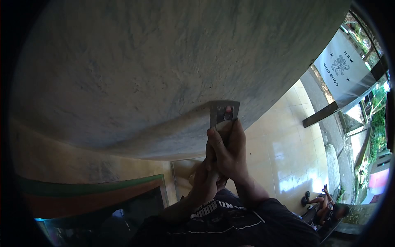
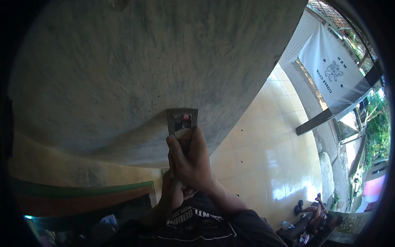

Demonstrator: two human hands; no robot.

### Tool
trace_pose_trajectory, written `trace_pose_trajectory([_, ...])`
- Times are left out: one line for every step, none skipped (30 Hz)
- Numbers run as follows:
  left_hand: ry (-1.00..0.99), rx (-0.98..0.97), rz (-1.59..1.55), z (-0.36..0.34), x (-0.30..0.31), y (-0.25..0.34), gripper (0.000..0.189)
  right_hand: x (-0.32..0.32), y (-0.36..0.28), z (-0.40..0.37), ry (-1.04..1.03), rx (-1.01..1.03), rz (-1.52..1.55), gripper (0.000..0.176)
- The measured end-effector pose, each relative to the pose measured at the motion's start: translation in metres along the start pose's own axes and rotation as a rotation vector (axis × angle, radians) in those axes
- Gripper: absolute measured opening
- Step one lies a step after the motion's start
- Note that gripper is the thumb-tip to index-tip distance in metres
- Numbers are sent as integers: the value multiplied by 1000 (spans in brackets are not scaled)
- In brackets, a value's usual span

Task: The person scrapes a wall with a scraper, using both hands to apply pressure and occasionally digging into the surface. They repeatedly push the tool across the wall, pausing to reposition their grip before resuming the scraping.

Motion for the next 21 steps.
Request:
trace_pose_trajectory([6, 28, -10, -5, 2, -4, 28, 1, 2, -1, -2, 27, -21, 18])
trace_pose_trajectory([16, 58, -21, -8, 4, -7, 28, 1, 5, -2, -2, 33, -21, 18])
trace_pose_trajectory([12, 51, -18, -6, 4, -6, 28, 2, 9, -2, 8, 23, -24, 18])
trace_pose_trajectory([10, 46, -19, -4, 5, -6, 28, 2, 11, -1, 20, 10, -27, 18])
trace_pose_trajectory([15, 47, -22, -6, 5, -7, 27, 1, 10, -1, 18, 4, -27, 18])
trace_pose_trajectory([23, 52, -24, -5, 5, -7, 27, 0, 7, 0, 12, -18, 6, 18])
trace_pose_trajectory([20, 36, -25, -2, 4, -4, 27, -1, 4, 0, 7, -39, 41, 17])
trace_pose_trajectory([14, 19, -26, -2, 1, -1, 27, -1, 2, 0, 8, -46, 42, 17])
trace_pose_trajectory([13, 21, -26, -3, 1, -1, 27, -3, -2, 1, -18, -45, 52, 18])
trace_pose_trajectory([19, 30, -26, -4, 1, 0, 26, -5, -4, 2, -45, -40, 62, 18])
trace_pose_trajectory([22, 35, -25, -3, 2, 0, 26, -5, -3, 1, -45, -30, 61, 18])
trace_pose_trajectory([17, 31, -23, -4, 3, -1, 26, -4, 3, -1, -32, -32, 29, 18])
trace_pose_trajectory([39, 49, -37, -7, 7, -5, 25, -3, 7, -2, -20, -35, -3, 17])
trace_pose_trajectory([62, 66, -49, -8, 10, -8, 25, -3, 7, 0, -21, -29, -1, 17])
trace_pose_trajectory([60, 65, -47, -6, 10, -6, 25, -3, 8, 1, -9, -18, -26, 17])
trace_pose_trajectory([65, 76, -54, -6, 9, -5, 26, -2, 9, 0, 4, -15, -50, 16])
trace_pose_trajectory([74, 89, -62, -7, 8, -6, 27, -3, 6, 0, 3, -25, -49, 16])
trace_pose_trajectory([81, 93, -63, -6, 10, -5, 27, -6, 0, 2, -14, -54, 7, 16])
trace_pose_trajectory([31, 69, -61, -3, 8, -2, 28, -8, -3, 3, -31, -81, 63, 16])
trace_pose_trajectory([-25, 43, -58, -1, 4, 1, 28, -9, -2, 2, -31, -82, 63, 16])
trace_pose_trajectory([-29, 38, -57, -1, 4, 2, 28, -8, -2, 2, -25, -50, 50, 16])
Point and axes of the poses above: each hand's wrist, its own z-axis towards the middle knuckle, its own x-axis out of the back of the hand, y = z × x, the point moved 9 cm from there along z, towards the middle knuckle, and after that the axes turned 9 degrees about -x, right-handed, at the moved point
